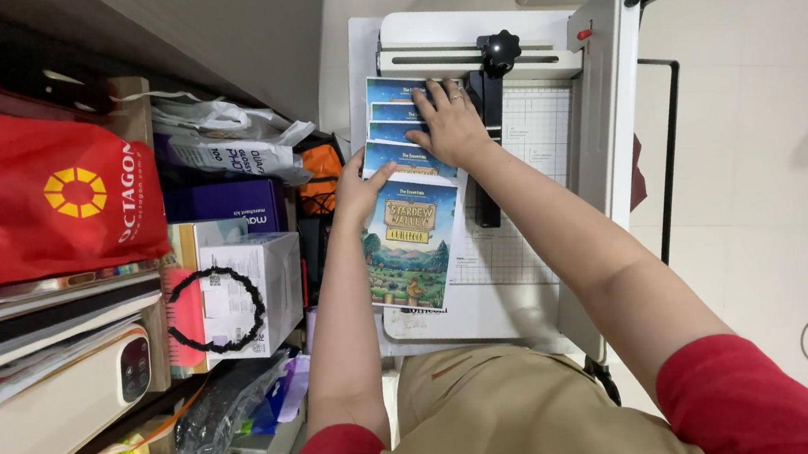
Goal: Using a manual paper cutter to trim printed sheets and booklets.
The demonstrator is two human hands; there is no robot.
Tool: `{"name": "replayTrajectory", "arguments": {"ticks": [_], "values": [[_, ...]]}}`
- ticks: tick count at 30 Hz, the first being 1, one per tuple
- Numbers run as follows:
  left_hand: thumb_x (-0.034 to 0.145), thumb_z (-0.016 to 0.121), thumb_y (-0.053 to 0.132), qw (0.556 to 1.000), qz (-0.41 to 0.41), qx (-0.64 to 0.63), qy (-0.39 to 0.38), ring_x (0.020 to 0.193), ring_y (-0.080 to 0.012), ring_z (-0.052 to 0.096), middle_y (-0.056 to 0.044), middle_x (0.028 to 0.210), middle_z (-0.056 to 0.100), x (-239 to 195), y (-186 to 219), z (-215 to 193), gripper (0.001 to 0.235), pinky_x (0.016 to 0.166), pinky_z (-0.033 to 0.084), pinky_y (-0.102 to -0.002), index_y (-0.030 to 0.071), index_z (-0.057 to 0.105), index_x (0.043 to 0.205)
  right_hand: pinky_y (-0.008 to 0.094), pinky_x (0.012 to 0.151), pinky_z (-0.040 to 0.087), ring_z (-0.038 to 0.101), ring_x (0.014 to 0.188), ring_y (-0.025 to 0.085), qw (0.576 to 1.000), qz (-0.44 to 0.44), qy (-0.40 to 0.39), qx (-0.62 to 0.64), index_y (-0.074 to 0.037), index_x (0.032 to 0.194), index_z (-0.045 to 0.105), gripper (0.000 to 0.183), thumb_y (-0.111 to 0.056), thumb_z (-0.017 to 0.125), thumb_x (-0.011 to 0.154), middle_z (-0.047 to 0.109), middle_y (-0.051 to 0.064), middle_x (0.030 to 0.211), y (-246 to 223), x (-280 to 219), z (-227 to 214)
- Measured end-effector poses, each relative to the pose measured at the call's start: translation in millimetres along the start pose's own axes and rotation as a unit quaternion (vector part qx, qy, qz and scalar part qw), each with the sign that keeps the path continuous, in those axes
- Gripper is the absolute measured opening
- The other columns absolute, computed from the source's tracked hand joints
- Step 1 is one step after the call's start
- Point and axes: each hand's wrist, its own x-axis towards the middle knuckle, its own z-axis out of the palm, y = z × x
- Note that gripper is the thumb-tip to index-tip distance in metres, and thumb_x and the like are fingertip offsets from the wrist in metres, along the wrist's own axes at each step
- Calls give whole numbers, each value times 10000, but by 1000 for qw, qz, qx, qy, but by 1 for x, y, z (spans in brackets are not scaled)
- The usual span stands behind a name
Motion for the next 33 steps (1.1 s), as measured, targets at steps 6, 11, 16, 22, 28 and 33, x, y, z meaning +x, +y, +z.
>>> {"name": "replayTrajectory", "arguments": {"ticks": [6, 11, 16, 22, 28, 33], "values": [[1034, 501, 698, 999, -23, -25, 7, 1433, -444, 417, -288, 1529, 438, -3, -40, -29, 905, 1150, 379, -578, 3, 332, 1588, 499, 1090, 434, 471, 1368, 387, 982, -106, 143, 57, -105, 1507, 471, 595, -527, 443, 1089, 502, 160, 1411, -14, -24, -20], [995, 506, 709, 996, -46, 78, -9, 1359, -461, 485, -279, 1411, 556, -62, -78, -46, 843, 1134, 391, -563, 29, 483, 1492, 432, 845, 571, 671, 1045, 323, 981, -154, 65, 96, -102, 1253, 663, 449, -450, 623, 972, 657, 115, 1123, -36, -62, -22], [847, 814, 480, 991, -64, 117, -24, 1141, -367, 682, -204, 1167, 732, -98, -155, -31, 707, 987, 526, -478, 56, 617, 1377, 423, 904, 586, 621, 1200, 307, 988, -126, -59, 62, -160, 1450, 554, 690, -387, 776, 837, 608, 91, 1314, -55, -79, -18], [853, 799, 299, 981, -33, 174, 81, 1149, -367, 662, -127, 1134, 692, -128, -161, -5, 438, 976, 539, -483, 169, 672, 1252, 472, 1055, 506, 568, 1285, 375, 978, -92, -49, 180, -124, 1519, 475, 842, -270, 860, 785, 576, 170, 1375, -58, -91, -31], [930, 756, 214, 976, 2, 159, 150, 1115, -349, 677, -111, 1131, 656, -175, -113, 2, 354, 925, 562, -465, 154, 643, 1259, 529, 1162, 431, 521, 1358, 436, 925, -56, -51, 373, -48, 1576, 360, 999, -221, 903, 756, 527, 246, 1454, -38, -113, -38], [840, 840, 170, 971, 41, 75, 223, 1018, -343, 719, -100, 1036, 702, -175, -126, 13, 404, 877, 577, -455, 145, 660, 1200, 476, 1080, 494, 617, 1239, 410, 873, -32, -7, 486, -10, 1324, 640, 558, -29, 844, 805, 657, 210, 1235, -22, -130, -34]]}}
